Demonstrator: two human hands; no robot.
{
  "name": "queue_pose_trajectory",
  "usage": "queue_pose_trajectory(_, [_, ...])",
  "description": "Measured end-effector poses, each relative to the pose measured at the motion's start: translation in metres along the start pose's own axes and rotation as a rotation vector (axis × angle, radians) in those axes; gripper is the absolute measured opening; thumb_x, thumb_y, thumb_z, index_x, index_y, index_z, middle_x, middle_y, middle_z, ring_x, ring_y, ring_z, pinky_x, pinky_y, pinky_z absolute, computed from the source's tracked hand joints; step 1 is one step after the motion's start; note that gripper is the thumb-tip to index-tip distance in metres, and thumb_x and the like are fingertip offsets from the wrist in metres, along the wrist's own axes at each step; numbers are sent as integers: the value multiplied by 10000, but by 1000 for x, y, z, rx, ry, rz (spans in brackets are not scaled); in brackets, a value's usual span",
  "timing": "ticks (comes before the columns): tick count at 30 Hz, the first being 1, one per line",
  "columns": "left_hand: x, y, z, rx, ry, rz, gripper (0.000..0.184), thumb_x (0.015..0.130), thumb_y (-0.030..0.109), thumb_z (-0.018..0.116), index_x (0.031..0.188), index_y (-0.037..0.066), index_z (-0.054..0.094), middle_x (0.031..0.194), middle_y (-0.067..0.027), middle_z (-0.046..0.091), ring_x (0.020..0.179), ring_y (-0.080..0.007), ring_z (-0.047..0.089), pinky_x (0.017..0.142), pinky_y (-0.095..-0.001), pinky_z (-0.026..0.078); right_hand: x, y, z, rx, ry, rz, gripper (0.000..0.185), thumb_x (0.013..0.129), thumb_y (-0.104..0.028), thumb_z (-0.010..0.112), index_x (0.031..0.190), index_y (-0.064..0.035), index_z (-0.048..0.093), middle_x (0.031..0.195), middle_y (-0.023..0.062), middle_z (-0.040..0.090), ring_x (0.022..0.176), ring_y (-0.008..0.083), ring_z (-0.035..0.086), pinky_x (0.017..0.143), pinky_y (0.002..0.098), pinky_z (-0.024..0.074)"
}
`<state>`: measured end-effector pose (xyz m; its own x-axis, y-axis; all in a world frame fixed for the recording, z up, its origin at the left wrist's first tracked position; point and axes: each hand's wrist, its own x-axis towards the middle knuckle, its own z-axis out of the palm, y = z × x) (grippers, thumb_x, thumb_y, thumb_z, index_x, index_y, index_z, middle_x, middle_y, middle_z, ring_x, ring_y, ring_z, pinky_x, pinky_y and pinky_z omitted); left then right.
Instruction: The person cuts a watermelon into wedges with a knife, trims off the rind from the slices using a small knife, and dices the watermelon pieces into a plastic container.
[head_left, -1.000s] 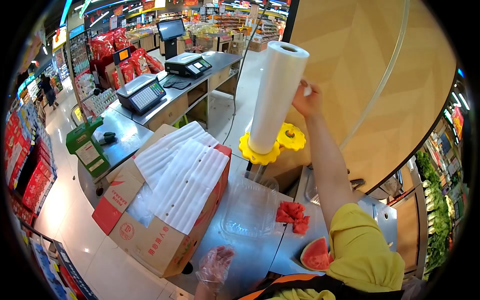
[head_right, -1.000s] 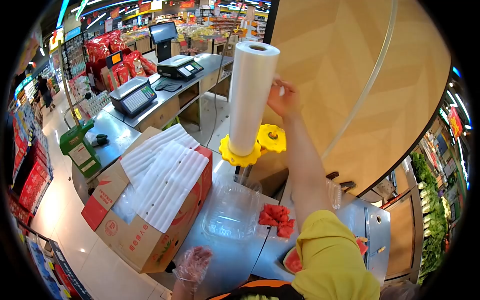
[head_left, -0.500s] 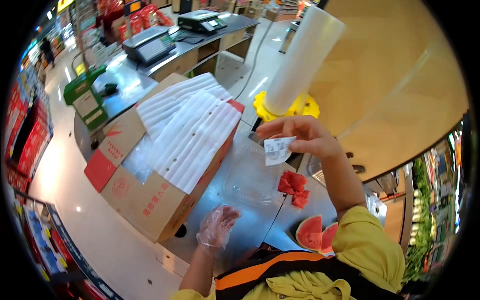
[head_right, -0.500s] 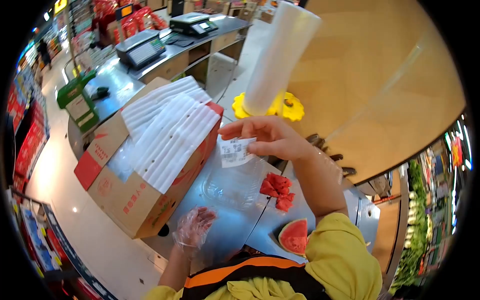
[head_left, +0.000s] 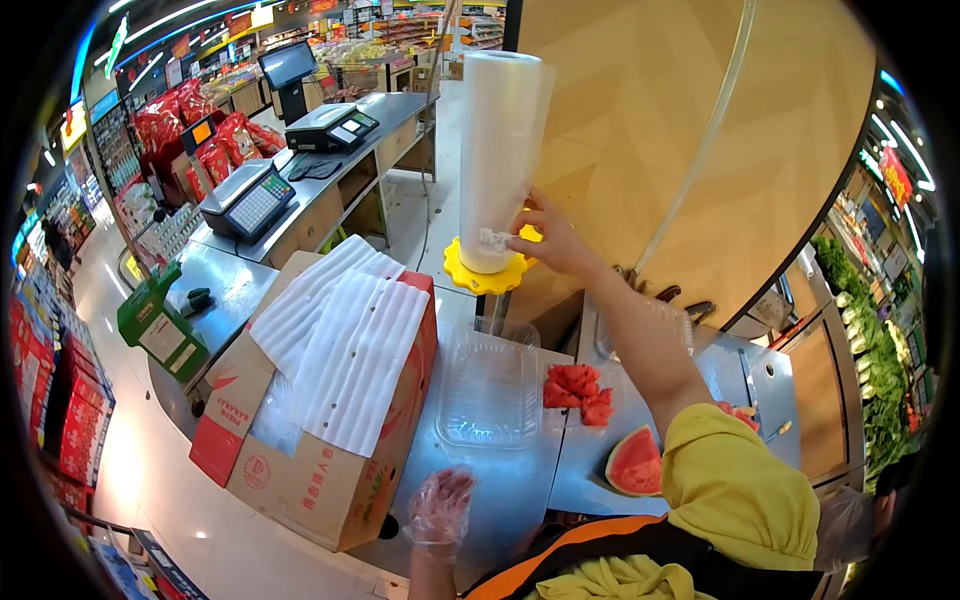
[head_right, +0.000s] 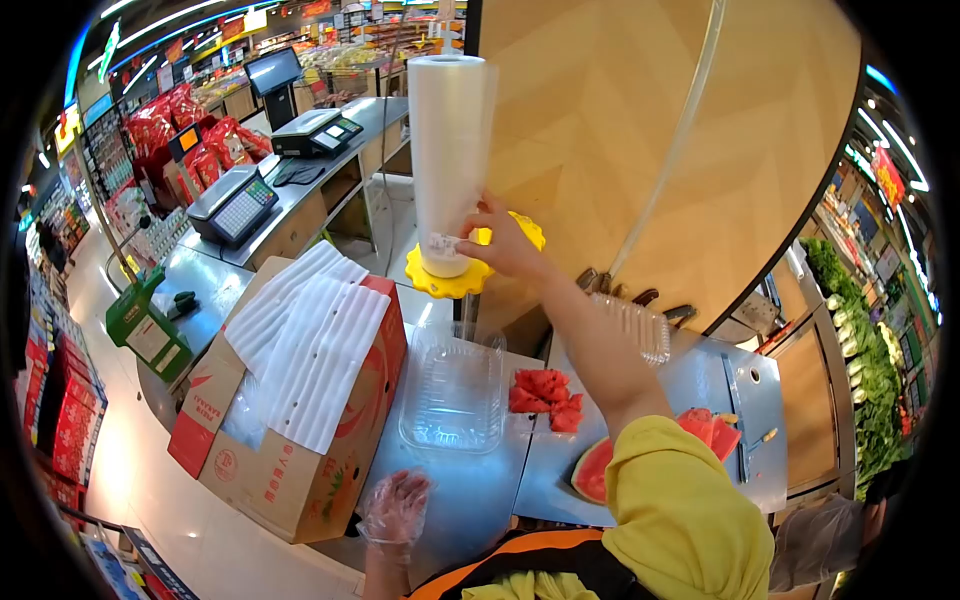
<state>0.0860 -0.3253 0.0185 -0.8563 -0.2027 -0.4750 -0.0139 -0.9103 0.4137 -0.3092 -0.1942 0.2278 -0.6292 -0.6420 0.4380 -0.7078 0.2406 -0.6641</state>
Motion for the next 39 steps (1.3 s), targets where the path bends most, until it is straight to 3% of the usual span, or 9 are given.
queue_pose_trajectory(3, [0,-1,2,25,-9,-4,414,958,334,467,1198,-3,477,1128,-178,599,1053,-303,588,871,-365,472,-1,12,12,-205,323,-3,188,778,-178,741,844,-29,646,1182,156,567,1201,244,494,972,347,409])
queue_pose_trajectory(6, [2,-5,0,48,-2,-62,405,964,331,457,1200,3,476,1127,-172,598,1060,-300,583,866,-356,469,10,28,-1,222,358,180,167,758,-125,753,844,-33,643,1093,114,601,1011,197,588,903,303,449])
queue_pose_trajectory(15, [-6,-12,13,173,32,-64,398,964,332,475,1225,32,477,1120,-143,604,1057,-278,587,865,-354,446,-41,-93,14,233,-381,-416,125,717,-74,768,774,-53,659,850,32,617,853,169,584,771,288,466])
queue_pose_trajectory(21, [26,33,82,852,-85,338,479,894,412,573,1225,73,501,1081,-79,611,985,-193,596,854,-320,449,-78,-160,66,854,-1079,-505,100,786,-74,708,785,-31,618,975,106,620,977,276,578,870,394,446])
queue_pose_trajectory(24, [86,35,42,1001,133,180,476,938,313,537,1372,160,417,1099,-107,620,960,-199,629,750,-280,489,-86,-161,32,1104,-1078,-686,44,830,-68,661,823,-43,626,979,145,614,948,291,590,832,439,469])
queue_pose_trajectory(28, [45,46,93,491,36,148,482,937,314,543,1342,77,431,1077,-117,634,914,-209,643,751,-287,494,-74,-52,2,1469,172,31,116,915,-155,586,1008,-95,552,1133,87,602,1043,214,583,888,405,476])
queue_pose_trajectory(30, [50,39,75,511,80,-7,501,936,331,549,1328,39,437,1085,-129,631,915,-228,646,780,-303,499,-54,-19,-6,1444,369,133,183,932,-212,561,1094,-136,523,1208,45,568,1123,205,538,920,402,465])
queue_pose_trajectory(37, [60,67,153,570,-230,157,557,906,386,581,1341,69,435,1164,-108,602,1007,-204,614,859,-309,484,-40,5,16,1158,193,136,161,900,-159,598,1052,-109,579,1294,95,527,1240,225,467,997,393,396])
queue_pose_trajectory(39, [69,73,157,583,-243,144,575,896,400,591,1338,67,436,1164,-107,597,1009,-205,611,861,-306,482,-31,-1,23,206,253,109,185,821,-199,687,950,-83,625,1335,125,498,1226,248,475,1012,390,375])
